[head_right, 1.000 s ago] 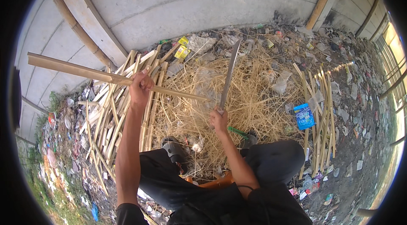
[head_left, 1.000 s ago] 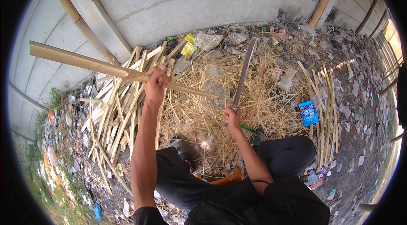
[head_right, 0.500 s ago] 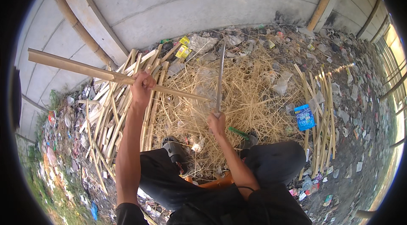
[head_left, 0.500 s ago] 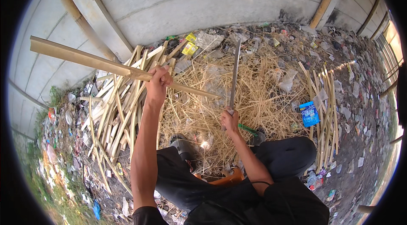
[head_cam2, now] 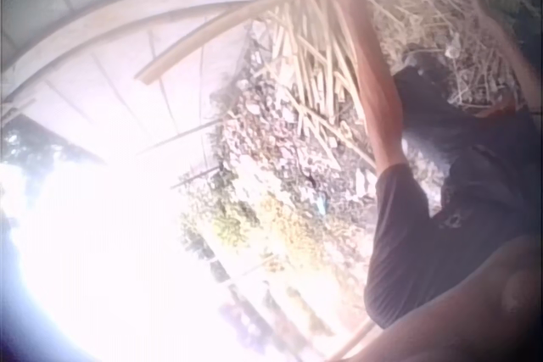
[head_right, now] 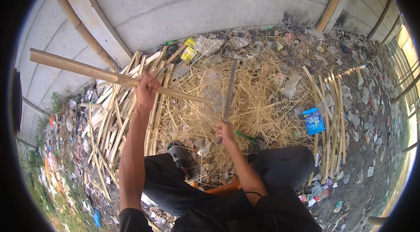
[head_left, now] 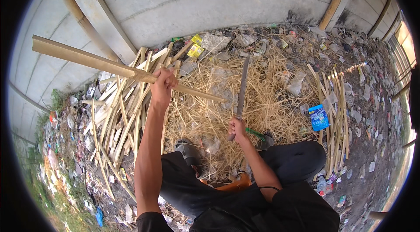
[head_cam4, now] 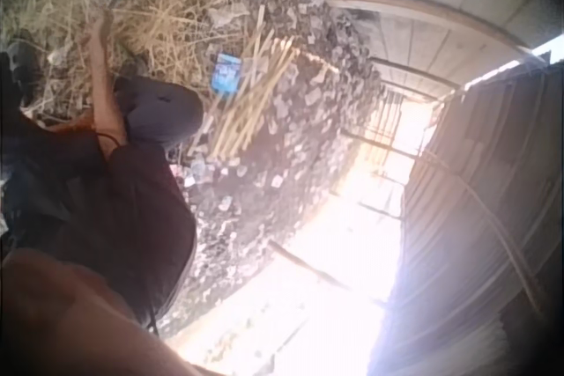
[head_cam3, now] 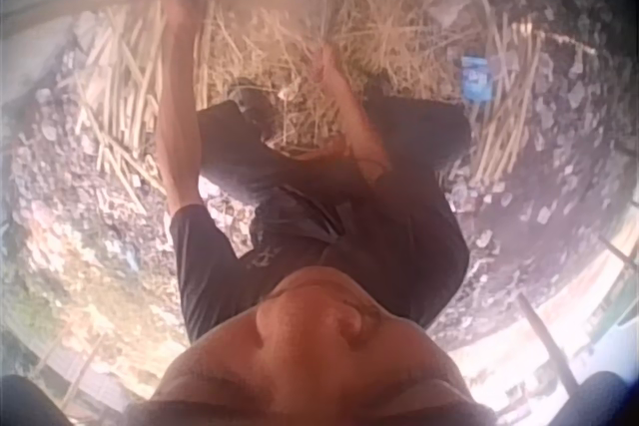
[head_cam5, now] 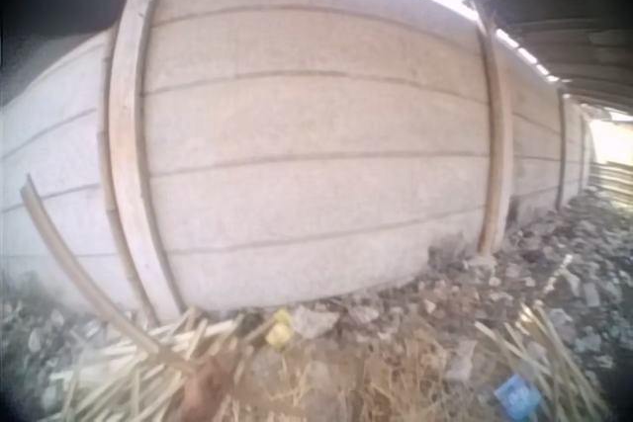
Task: The person sits on the ground and uses a knife to split a long bamboo pole into thin strips. They hold the pole with one hand and use the knife to shave and separate the bamboo fibers, creating a pile of thin strips.
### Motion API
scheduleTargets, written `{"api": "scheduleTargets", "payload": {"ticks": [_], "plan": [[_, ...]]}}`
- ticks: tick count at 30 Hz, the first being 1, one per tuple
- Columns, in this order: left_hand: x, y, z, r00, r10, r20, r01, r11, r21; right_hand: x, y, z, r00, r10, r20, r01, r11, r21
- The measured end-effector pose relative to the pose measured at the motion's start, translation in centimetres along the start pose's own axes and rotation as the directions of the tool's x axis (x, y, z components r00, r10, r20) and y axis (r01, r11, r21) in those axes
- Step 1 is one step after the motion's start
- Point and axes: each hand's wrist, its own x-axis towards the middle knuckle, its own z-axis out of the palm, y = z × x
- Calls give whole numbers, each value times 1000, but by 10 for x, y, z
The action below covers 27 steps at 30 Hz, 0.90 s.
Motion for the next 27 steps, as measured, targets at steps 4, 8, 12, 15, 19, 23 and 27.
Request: {"api": "scheduleTargets", "payload": {"ticks": [4, 8, 12, 15, 19, 23, 27], "plan": [[-1, -1, 9, 1000, 7, -9, -7, 1000, 12, -11, -30, 19, 944, -308, 119, 295, 948, 116], [2, -1, 10, 1000, 5, -23, -4, 999, 32, 16, 23, -26, 964, 205, 167, -186, 975, -123], [4, 0, 5, 999, 7, -38, -7, 1000, -1, 14, 50, -39, 964, 266, 2, -266, 964, -27], [1, -1, 2, 999, 0, -50, 1, 1000, 12, 0, 37, -8, 987, 92, -134, -100, 993, -58], [-1, -1, 4, 1000, 23, -10, -23, 999, 34, -15, -22, 28, 950, -304, 72, 308, 950, -56], [0, -2, 15, 1000, 10, 2, -10, 999, 32, -4, -8, 20, 905, -410, 115, 419, 906, -66], [2, -1, 3, 1000, 5, 7, -5, 1000, 1, -5, 38, -7, 957, 244, -156, -282, 903, -323]]}}
